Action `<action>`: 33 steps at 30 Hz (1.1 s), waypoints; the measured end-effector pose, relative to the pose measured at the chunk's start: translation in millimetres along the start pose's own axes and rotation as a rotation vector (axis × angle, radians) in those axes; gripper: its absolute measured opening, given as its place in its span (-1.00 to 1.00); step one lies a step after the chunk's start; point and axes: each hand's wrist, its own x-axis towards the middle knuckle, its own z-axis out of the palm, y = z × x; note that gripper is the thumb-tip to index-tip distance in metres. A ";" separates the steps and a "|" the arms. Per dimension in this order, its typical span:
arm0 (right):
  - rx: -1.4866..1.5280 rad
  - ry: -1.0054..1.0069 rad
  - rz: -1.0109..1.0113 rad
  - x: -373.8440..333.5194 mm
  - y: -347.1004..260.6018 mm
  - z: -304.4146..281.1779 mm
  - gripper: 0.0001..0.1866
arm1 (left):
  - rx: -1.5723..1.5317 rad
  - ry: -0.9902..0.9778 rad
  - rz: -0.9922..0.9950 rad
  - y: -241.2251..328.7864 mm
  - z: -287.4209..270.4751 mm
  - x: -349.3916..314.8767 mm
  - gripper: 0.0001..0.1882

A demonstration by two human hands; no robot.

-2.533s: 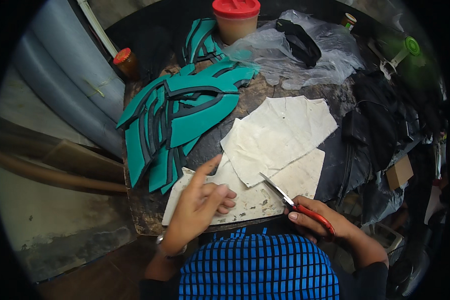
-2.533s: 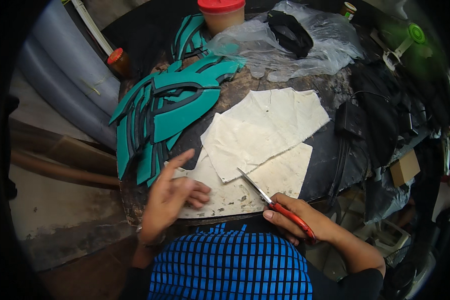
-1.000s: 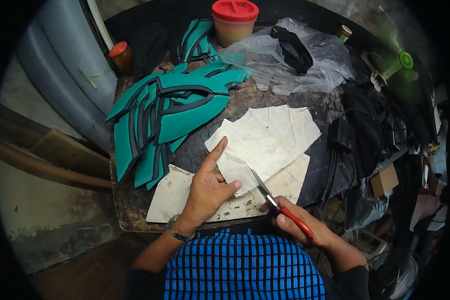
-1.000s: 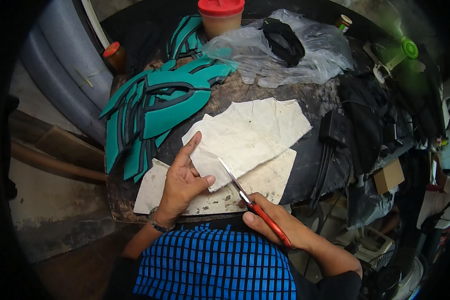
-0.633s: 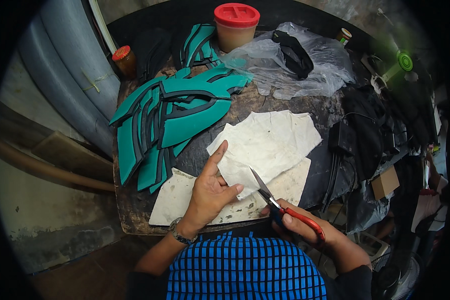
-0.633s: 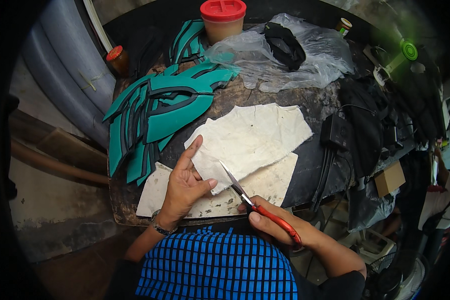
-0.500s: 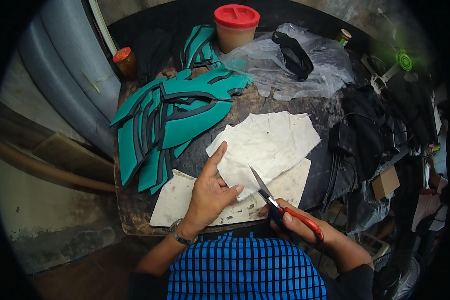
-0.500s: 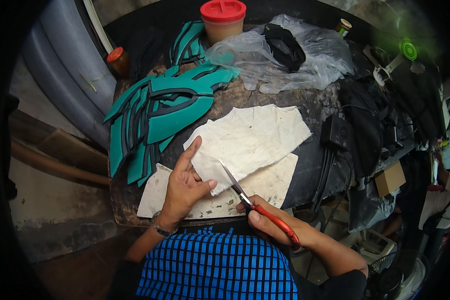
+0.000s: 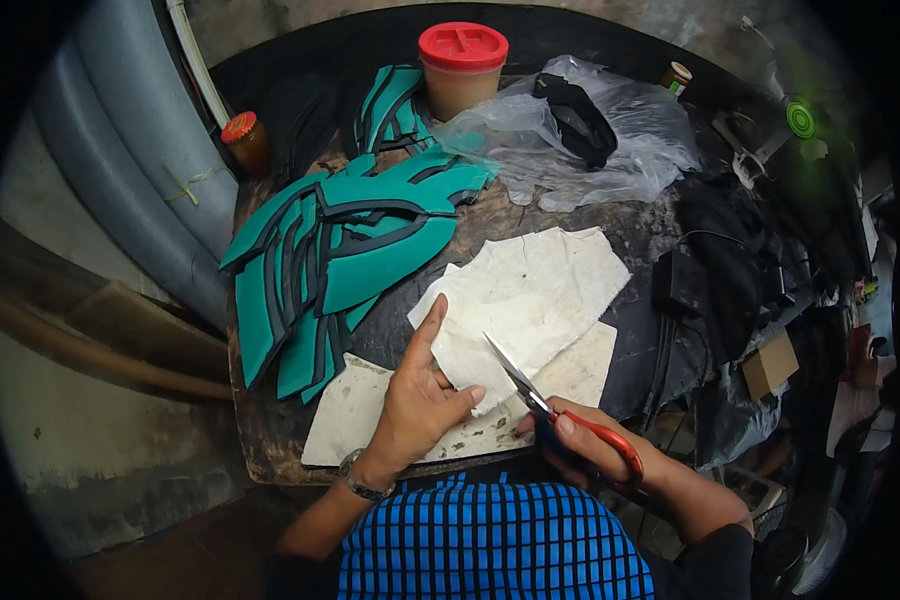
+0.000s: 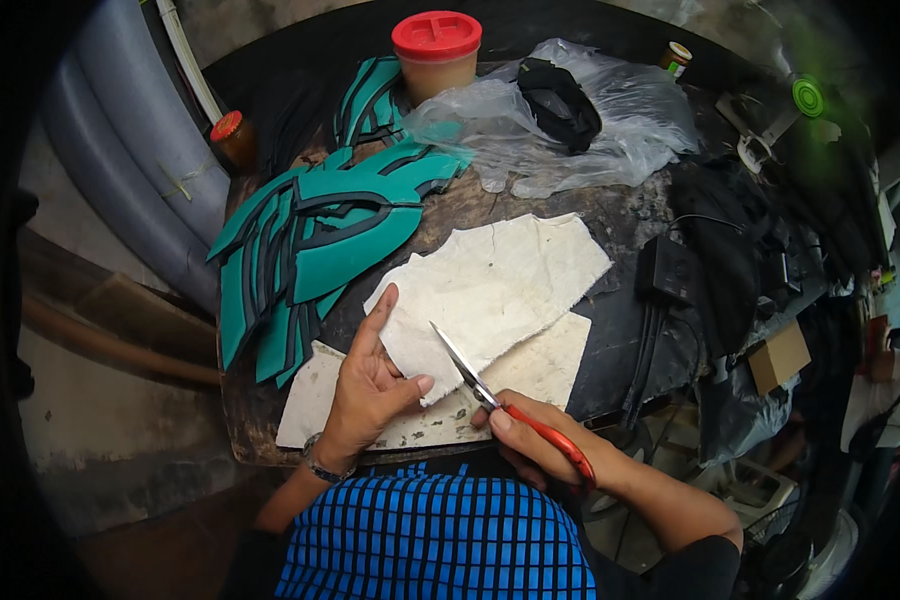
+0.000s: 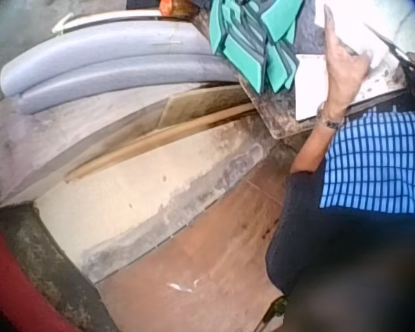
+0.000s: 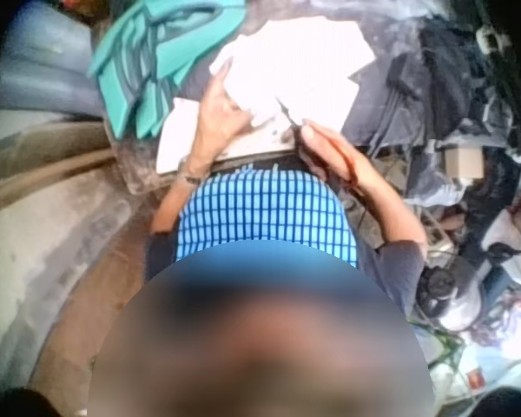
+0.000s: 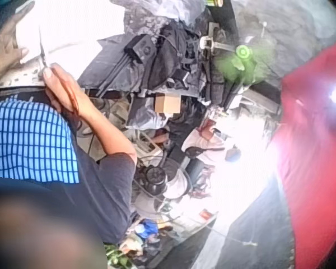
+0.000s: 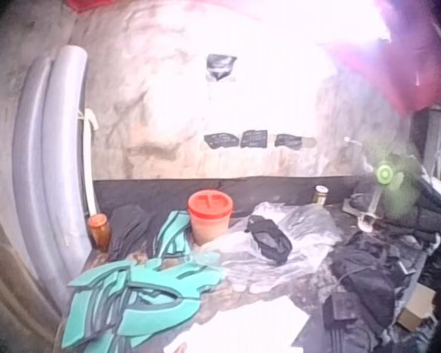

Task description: The person assembles footwear parts by hand, using a small hammer to tap a black rubber strip onto a green foam piece. They also cut a white paper template with scissors and handle multiple green and black foam pieces on a cluttered workbench.

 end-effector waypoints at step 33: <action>0.116 0.011 0.104 59.3 -32.7 -18.4 -0.35 | -0.114 -0.097 -0.028 6.2 -7.6 -7.1 0.25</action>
